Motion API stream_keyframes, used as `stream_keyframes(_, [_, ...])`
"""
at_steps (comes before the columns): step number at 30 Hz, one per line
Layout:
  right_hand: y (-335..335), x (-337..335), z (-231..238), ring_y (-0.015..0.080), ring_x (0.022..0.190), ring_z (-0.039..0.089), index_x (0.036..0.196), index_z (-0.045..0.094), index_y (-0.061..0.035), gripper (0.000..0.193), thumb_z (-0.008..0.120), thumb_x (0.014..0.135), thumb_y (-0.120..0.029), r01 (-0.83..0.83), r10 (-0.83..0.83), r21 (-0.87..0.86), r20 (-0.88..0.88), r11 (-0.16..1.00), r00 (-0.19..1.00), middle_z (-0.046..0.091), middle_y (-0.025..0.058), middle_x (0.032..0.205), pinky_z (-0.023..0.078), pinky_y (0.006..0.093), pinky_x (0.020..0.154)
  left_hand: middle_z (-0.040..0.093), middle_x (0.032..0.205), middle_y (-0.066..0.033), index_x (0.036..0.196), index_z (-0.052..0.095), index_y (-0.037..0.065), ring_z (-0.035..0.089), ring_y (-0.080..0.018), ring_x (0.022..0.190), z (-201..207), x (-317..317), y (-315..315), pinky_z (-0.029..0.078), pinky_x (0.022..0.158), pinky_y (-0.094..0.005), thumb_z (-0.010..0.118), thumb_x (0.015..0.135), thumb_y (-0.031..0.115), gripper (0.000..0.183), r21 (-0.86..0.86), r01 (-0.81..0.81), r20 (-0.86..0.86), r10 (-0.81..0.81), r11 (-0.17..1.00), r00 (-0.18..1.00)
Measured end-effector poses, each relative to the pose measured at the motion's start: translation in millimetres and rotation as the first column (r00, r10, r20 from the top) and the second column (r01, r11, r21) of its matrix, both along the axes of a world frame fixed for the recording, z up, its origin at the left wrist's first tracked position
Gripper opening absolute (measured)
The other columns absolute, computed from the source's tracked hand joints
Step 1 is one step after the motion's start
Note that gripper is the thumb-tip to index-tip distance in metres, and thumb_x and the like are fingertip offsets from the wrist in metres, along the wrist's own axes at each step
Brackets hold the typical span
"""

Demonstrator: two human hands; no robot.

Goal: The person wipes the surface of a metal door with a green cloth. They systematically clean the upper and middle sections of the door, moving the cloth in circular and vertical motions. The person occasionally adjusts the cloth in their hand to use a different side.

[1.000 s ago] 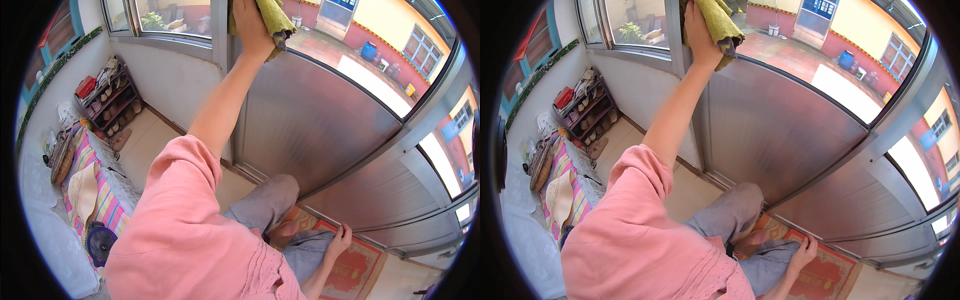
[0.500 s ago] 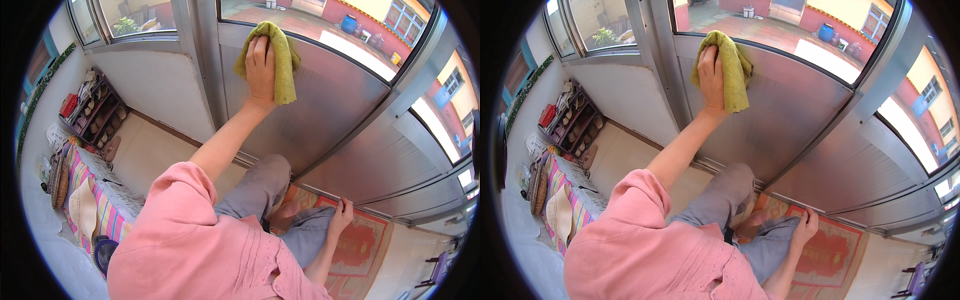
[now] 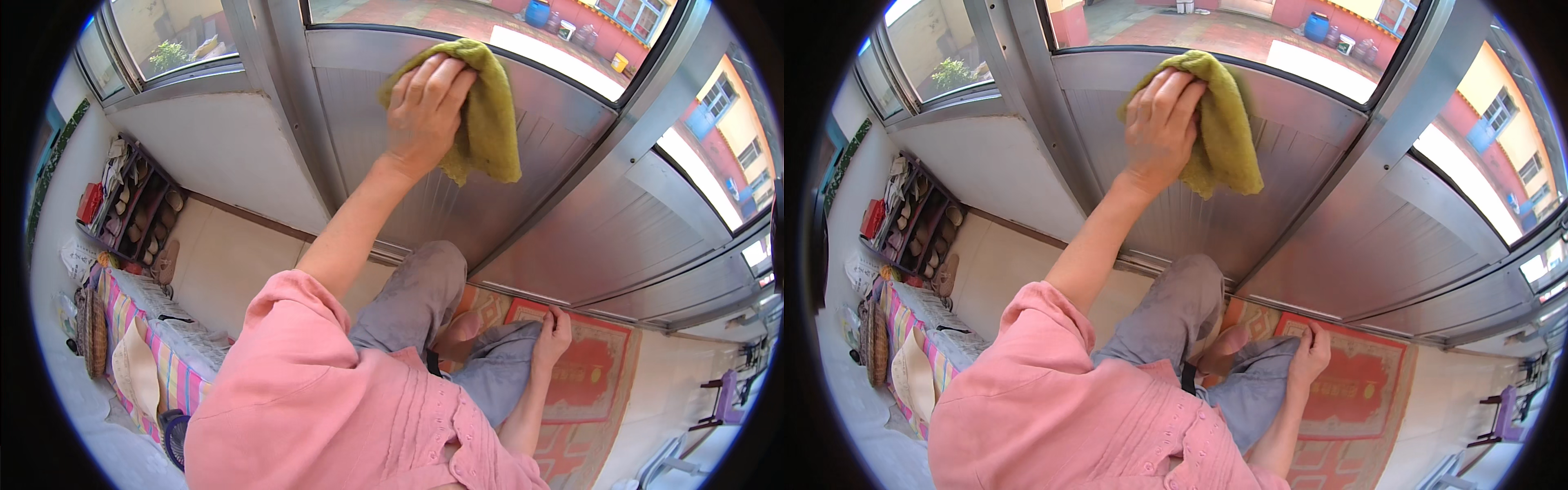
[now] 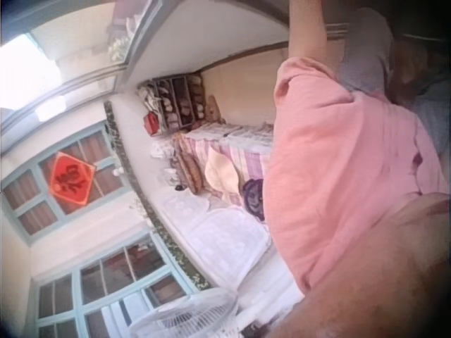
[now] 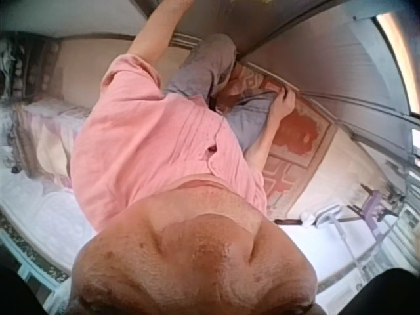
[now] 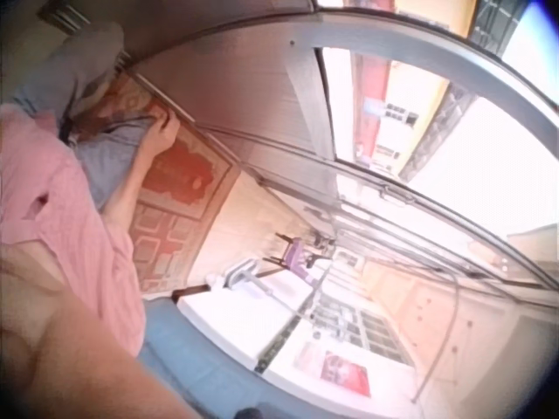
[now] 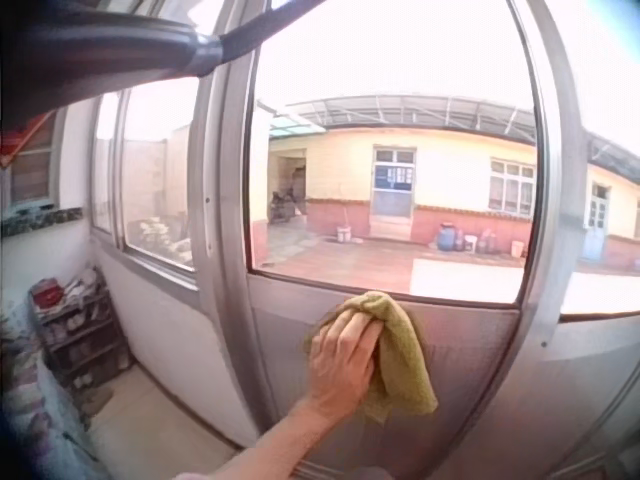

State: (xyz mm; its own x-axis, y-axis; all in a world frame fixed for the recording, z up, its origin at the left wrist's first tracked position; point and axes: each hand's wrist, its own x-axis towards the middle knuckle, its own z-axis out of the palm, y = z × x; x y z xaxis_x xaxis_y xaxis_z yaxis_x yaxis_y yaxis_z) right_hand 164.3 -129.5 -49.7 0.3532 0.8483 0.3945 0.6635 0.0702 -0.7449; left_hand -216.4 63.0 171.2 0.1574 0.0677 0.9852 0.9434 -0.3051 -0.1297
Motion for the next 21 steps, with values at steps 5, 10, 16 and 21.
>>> stream_keyframes(5, [5.0,1.8,0.4,0.0274,0.083,0.066,0.104,0.070,0.0012,0.012,0.065,0.095,-0.003,-0.007,0.007,-0.031,-0.009,0.999,1.000,0.067,0.0140,0.091,0.052,0.0354,0.076,0.053,0.142,-0.0146,0.137,0.058,0.003,0.050,-0.0366,0.133,-6.7,-106.7,-21.0,0.042,0.109,-0.0457,0.067,0.091,0.007,0.047,-0.043,-0.122,0.353,0.129,0.992,0.927])
stream_keyframes(10, [11.5,-10.7,13.6,0.0304,0.087,0.067,0.107,0.070,0.0000,0.014,0.063,0.096,-0.005,-0.076,0.074,0.018,0.082,0.997,0.994,0.067,0.0146,0.095,0.053,0.0366,0.078,0.050,0.145,-0.0166,0.141,0.055,0.001,0.048,-0.0373,0.133,-9.9,-67.2,-2.0,0.039,0.112,-0.0449,0.069,0.092,0.010,0.051,-0.050,0.157,0.522,-0.109,0.986,0.846])
stream_keyframes(16, [9.5,-21.8,24.2,0.0359,0.091,0.068,0.107,0.070,-0.0021,0.014,0.062,0.095,-0.005,-0.003,0.002,0.011,0.096,1.000,0.995,0.069,0.0158,0.100,0.054,0.0411,0.080,0.051,0.145,-0.0069,0.135,0.062,0.013,0.046,-0.0306,0.140,0.2,75.8,23.1,0.035,0.116,-0.0510,0.066,0.085,0.006,0.050,0.029,0.114,0.065,-0.116,0.993,0.991])
stream_keyframes(21, [2.2,-12.9,23.1,0.0360,0.086,0.069,0.101,0.070,-0.0044,0.012,0.065,0.093,-0.011,0.072,-0.074,0.023,0.159,0.997,0.985,0.068,0.0129,0.095,0.055,0.0434,0.072,0.054,0.144,-0.0020,0.135,0.064,0.016,0.047,-0.0254,0.140,26.0,145.6,24.5,0.033,0.117,-0.0487,0.063,0.083,0.003,0.053,-0.038,0.264,-0.046,-0.266,0.964,0.963])
